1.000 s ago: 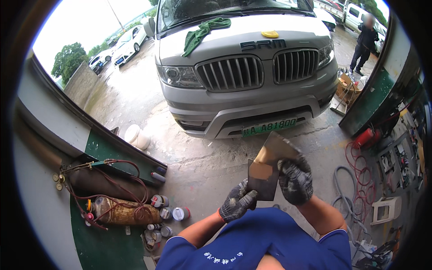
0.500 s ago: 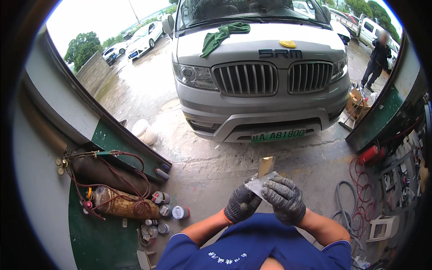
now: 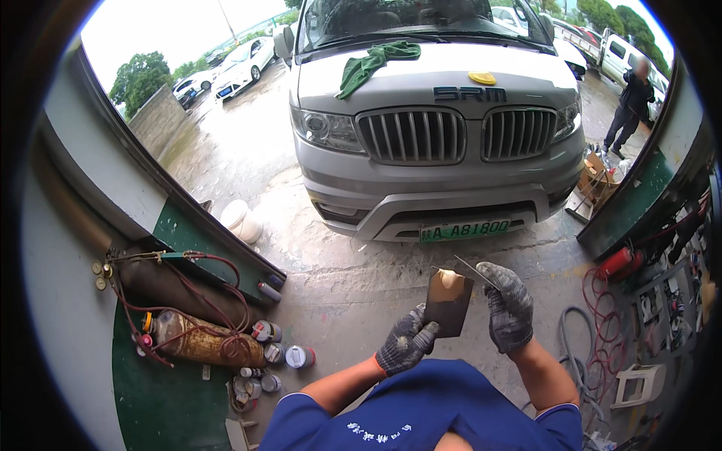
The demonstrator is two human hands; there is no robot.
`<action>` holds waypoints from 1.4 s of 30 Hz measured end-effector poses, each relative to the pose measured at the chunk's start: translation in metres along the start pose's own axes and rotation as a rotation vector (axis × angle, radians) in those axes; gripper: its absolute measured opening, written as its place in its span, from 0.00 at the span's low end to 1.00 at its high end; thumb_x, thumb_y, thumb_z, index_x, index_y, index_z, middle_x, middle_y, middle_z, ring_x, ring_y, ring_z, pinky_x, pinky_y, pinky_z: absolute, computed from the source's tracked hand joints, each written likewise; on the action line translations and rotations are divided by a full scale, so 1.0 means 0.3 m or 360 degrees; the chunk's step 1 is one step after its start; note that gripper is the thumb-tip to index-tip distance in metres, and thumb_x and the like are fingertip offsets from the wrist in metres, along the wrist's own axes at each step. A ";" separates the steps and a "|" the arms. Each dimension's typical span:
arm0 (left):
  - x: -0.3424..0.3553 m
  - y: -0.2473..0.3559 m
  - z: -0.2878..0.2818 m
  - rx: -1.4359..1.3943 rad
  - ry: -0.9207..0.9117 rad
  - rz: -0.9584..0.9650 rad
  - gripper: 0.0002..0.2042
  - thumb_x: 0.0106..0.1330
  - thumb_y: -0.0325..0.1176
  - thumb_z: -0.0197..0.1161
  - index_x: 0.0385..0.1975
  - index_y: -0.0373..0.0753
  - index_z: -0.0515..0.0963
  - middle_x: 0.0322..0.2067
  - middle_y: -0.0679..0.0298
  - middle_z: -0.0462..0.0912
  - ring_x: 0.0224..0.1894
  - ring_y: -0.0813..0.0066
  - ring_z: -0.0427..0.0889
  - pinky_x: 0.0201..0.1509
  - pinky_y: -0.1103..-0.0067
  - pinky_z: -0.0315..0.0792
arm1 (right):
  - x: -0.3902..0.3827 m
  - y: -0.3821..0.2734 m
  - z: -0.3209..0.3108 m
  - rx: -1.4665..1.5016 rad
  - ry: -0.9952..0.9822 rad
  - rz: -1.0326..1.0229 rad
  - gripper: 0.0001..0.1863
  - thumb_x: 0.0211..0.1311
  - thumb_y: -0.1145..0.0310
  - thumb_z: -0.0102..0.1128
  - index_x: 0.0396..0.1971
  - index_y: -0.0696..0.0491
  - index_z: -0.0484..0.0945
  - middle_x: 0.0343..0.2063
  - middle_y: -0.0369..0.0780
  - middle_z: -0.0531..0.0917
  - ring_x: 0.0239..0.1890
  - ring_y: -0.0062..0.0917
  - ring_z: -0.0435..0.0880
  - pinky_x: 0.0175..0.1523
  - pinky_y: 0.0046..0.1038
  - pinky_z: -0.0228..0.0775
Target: The person scoops body filler from a can onto a metal spreader, mixes it briefly, and applies it to the front bumper of a silver car. They then use a yellow sanding block to smooth the applied filler on the bumper surface.
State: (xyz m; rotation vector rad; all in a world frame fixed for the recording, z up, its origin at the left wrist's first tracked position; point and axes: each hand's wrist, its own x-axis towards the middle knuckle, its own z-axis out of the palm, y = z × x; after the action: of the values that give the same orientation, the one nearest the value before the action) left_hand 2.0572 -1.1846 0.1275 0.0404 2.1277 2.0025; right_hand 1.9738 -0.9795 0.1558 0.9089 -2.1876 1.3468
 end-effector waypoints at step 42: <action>-0.011 0.009 0.015 -0.0291 -0.0196 -0.0084 0.11 0.73 0.31 0.51 0.51 0.36 0.72 0.26 0.70 0.73 0.25 0.84 0.70 0.30 0.81 0.68 | -0.016 -0.071 0.030 0.2007 0.0504 0.0792 0.23 0.64 0.85 0.50 0.59 0.57 0.73 0.47 0.38 0.81 0.46 0.21 0.80 0.54 0.23 0.73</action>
State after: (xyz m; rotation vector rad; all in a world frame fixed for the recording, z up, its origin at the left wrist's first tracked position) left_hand 2.0609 -1.1807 0.1305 0.0755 1.8461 2.0972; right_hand 1.9923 -0.9928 0.1620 0.3837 -1.1717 2.9480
